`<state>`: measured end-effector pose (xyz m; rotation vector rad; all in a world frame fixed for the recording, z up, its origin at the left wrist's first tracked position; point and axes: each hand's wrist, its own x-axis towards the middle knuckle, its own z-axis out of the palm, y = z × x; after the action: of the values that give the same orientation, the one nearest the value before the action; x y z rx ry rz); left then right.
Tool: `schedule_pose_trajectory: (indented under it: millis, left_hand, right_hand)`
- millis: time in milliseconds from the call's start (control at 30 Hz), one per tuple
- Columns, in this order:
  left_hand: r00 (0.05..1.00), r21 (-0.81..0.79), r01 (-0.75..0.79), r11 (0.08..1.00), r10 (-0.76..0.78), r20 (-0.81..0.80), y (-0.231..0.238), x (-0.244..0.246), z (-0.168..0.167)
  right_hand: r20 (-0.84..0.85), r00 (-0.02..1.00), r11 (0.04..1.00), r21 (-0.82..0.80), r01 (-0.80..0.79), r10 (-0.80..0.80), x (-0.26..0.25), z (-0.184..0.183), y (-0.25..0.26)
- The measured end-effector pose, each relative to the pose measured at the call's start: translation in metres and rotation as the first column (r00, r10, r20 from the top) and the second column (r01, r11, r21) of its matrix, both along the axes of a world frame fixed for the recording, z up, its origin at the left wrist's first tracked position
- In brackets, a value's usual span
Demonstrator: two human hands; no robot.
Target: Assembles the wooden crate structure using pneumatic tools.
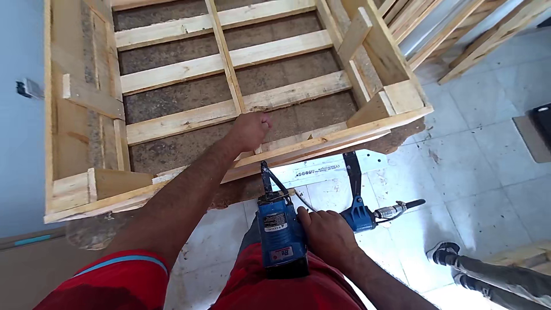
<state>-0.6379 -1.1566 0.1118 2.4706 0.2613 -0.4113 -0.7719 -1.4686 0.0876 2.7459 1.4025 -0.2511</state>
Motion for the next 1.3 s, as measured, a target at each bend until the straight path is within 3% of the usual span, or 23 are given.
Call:
schedule_pose_trajectory:
  millis: [133, 267, 367, 600, 833, 933, 1000, 1067, 1100, 1133, 1200, 1267, 1300]
  left_hand:
    - [0.998, -0.199, -0.041, 0.979, 0.049, 0.036, 0.010, -0.002, -0.009]
    - [0.995, -0.479, -0.098, 0.872, 0.097, -0.027, 0.021, -0.008, -0.017]
    - [0.989, -0.539, -0.147, 0.830, 0.130, -0.069, 0.021, -0.013, -0.018]
    - [0.996, -0.468, -0.072, 0.881, 0.087, 0.010, 0.022, -0.012, -0.020]
    - [0.998, -0.433, -0.043, 0.901, 0.057, 0.020, 0.022, -0.009, -0.017]
    - [0.988, -0.135, -0.041, 0.990, 0.060, 0.141, 0.012, -0.022, -0.001]
    - [0.902, -0.009, -0.223, 0.975, 0.210, 0.376, -0.006, -0.062, 0.018]
    - [0.742, -0.126, -0.446, 0.886, 0.445, 0.501, -0.036, -0.122, 0.022]
    - [0.717, -0.229, -0.529, 0.817, 0.575, 0.394, -0.054, -0.150, 0.016]
    - [0.733, -0.367, -0.575, 0.731, 0.660, 0.167, -0.069, -0.172, 0.006]
    - [0.774, -0.688, -0.553, 0.470, 0.595, -0.216, -0.093, -0.198, -0.029]
    - [0.775, -0.865, -0.476, 0.159, 0.540, -0.327, -0.113, -0.204, -0.059]
    - [0.736, -0.873, -0.482, 0.069, 0.573, -0.361, -0.121, -0.205, -0.067]
  right_hand:
    - [-0.098, 0.995, 0.997, -0.078, 0.010, -0.017, 0.004, 0.006, 0.003]
    - [-0.150, 0.988, 0.996, -0.087, 0.011, -0.024, 0.006, 0.013, 0.003]
    - [-0.182, 0.983, 0.994, -0.105, 0.016, -0.036, 0.007, 0.014, 0.002]
    - [-0.219, 0.975, 0.984, -0.177, 0.001, -0.040, 0.012, 0.021, 0.003]
    - [-0.095, 0.996, 0.998, -0.069, -0.009, 0.002, 0.015, 0.007, -0.003]
    - [0.004, 0.999, 0.998, 0.039, -0.043, 0.043, 0.008, -0.003, -0.007]
    - [0.026, 0.998, 0.997, 0.056, -0.053, 0.052, 0.009, -0.005, -0.008]
    - [-0.011, 0.999, 0.999, 0.020, -0.047, 0.047, 0.009, -0.004, -0.008]
    - [-0.040, 0.998, 0.999, -0.010, -0.047, 0.046, 0.010, -0.003, -0.009]
    - [-0.075, 0.996, 0.998, -0.044, -0.048, 0.044, 0.011, -0.001, -0.008]
    - [-0.138, 0.990, 0.994, -0.093, -0.056, 0.043, 0.012, 0.003, -0.005]
    - [-0.175, 0.984, 0.989, -0.133, -0.068, 0.044, 0.011, 0.002, -0.003]
    - [-0.206, 0.978, 0.985, -0.161, -0.068, 0.034, 0.009, 0.002, -0.002]
